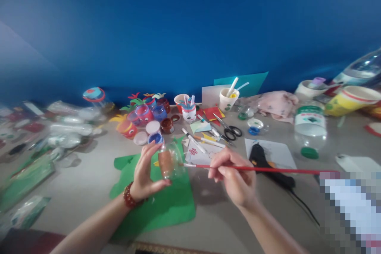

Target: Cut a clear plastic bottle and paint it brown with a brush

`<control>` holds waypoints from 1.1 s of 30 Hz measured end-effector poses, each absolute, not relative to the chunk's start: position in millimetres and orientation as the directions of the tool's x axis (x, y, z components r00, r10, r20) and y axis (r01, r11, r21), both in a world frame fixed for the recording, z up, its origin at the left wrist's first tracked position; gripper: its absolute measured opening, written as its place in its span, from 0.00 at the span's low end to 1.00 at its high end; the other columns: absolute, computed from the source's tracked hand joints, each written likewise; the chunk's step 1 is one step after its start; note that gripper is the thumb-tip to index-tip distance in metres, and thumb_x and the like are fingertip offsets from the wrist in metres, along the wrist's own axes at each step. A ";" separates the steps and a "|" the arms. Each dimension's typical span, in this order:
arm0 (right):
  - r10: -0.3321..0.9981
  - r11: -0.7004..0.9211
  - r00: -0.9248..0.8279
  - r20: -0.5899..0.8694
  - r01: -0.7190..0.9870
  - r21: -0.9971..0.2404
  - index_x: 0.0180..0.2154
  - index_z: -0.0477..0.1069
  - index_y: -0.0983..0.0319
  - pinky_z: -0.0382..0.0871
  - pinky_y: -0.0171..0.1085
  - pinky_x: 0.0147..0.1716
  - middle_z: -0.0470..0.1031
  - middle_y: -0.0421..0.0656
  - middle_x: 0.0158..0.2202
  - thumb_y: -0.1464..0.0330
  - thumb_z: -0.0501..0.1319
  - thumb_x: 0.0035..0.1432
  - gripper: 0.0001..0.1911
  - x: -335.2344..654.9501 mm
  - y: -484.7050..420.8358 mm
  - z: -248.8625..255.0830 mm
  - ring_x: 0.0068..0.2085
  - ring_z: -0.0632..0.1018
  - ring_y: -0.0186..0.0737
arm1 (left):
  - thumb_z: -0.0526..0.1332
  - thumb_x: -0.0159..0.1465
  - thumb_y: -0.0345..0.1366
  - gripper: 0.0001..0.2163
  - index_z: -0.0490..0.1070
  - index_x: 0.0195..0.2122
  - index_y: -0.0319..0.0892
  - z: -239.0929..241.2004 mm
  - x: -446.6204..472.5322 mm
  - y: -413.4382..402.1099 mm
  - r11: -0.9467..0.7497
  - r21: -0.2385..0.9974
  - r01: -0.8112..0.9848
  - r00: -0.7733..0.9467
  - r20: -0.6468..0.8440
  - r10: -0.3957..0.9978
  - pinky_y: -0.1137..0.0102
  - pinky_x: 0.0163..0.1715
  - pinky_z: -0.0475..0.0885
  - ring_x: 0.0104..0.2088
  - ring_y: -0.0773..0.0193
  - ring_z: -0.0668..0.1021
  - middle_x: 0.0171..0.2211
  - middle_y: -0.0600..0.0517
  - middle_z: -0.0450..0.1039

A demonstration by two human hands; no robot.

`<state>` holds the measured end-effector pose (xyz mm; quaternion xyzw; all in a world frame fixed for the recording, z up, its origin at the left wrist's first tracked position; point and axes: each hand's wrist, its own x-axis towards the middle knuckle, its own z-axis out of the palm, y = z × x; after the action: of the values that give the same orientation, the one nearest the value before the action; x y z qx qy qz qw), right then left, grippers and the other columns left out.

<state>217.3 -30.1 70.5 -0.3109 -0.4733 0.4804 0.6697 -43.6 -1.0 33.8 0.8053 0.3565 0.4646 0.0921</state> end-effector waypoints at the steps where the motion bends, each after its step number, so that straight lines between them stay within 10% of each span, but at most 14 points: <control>1: 0.936 0.349 0.095 0.338 -0.363 -0.864 0.27 0.78 0.61 0.63 0.27 0.16 0.75 0.41 0.19 0.76 0.58 0.50 0.11 216.9 -30.5 72.1 0.20 0.74 0.33 | 0.66 0.55 0.61 0.42 0.59 0.64 0.42 33.6 -43.4 -1.1 -0.726 0.479 0.493 0.312 0.681 0.662 0.45 0.57 0.67 0.56 0.42 0.73 0.55 0.37 0.71; 33: 0.968 0.250 0.077 0.238 -0.357 -0.900 0.25 0.77 0.62 0.63 0.27 0.14 0.75 0.42 0.17 0.75 0.58 0.48 0.09 214.0 -34.1 69.4 0.18 0.73 0.34 | 0.66 0.54 0.61 0.42 0.60 0.64 0.41 33.1 -45.4 -1.9 -0.733 0.461 0.501 0.314 0.692 0.650 0.47 0.57 0.66 0.57 0.42 0.72 0.55 0.37 0.72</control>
<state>214.0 -34.1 69.4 -0.3400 -0.4496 0.5095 0.6502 -45.4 -1.9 33.1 0.8066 0.3568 0.4643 0.0801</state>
